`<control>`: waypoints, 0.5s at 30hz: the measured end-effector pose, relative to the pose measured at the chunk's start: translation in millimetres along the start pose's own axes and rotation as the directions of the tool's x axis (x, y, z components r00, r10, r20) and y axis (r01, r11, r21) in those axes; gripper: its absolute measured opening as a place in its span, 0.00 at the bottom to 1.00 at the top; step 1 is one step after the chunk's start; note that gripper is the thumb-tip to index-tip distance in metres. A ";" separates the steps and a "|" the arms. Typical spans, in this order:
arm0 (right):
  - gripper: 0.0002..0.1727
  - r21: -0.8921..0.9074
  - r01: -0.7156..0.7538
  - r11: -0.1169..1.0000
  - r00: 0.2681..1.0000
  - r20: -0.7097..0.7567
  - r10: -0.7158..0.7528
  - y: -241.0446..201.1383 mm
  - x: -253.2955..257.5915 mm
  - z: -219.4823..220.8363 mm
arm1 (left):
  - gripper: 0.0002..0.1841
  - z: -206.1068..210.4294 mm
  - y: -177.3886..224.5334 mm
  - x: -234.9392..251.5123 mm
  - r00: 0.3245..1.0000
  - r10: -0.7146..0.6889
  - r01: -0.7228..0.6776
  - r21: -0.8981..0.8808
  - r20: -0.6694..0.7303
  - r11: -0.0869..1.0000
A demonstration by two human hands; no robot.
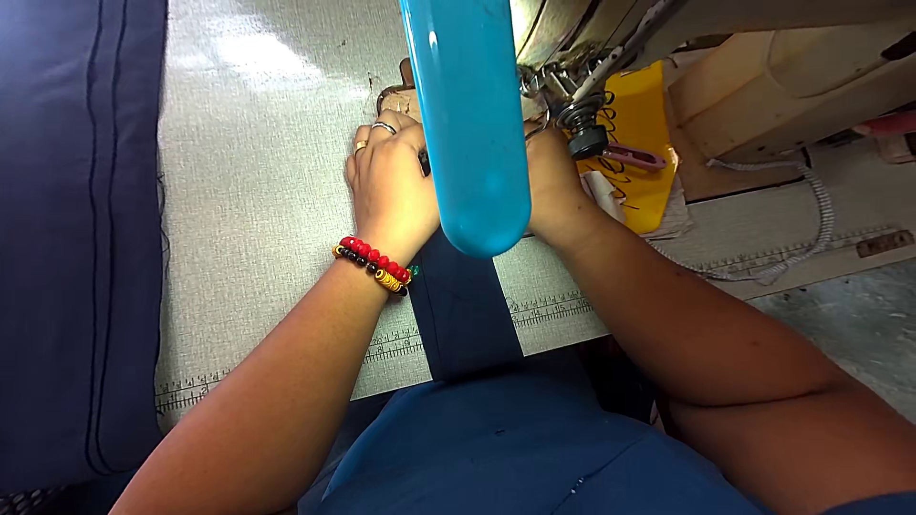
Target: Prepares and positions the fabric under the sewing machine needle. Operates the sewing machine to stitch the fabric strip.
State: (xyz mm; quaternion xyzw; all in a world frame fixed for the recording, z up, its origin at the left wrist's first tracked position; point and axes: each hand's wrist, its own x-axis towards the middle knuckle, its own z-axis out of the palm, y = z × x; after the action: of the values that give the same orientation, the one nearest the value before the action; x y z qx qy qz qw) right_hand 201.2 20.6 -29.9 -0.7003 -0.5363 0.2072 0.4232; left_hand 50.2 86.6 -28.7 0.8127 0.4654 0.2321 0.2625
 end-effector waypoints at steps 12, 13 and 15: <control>0.07 -0.023 0.032 0.999 0.999 -0.021 -0.033 1.0 0.4 1.1 | 0.13 -0.4 -0.5 0.1 1.000 0.003 -0.003 -0.009 0.006 1.000; 0.06 -0.041 0.014 0.999 1.000 -0.009 -0.015 -6.1 -1.5 -2.4 | 0.13 -0.2 -0.5 -0.1 1.000 0.008 -0.008 -0.012 0.003 1.000; 0.06 -0.056 0.011 0.998 1.000 -0.012 -0.011 -10.9 -3.3 -4.5 | 0.14 -0.5 -0.3 -0.5 1.000 0.019 -0.019 0.000 0.007 1.000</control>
State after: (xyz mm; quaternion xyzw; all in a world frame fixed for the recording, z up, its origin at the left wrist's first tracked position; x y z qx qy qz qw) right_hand 197.1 16.6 -19.1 -0.7102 -0.5430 0.1854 0.4079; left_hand 49.5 86.4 -28.6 0.8180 0.4567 0.2316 0.2619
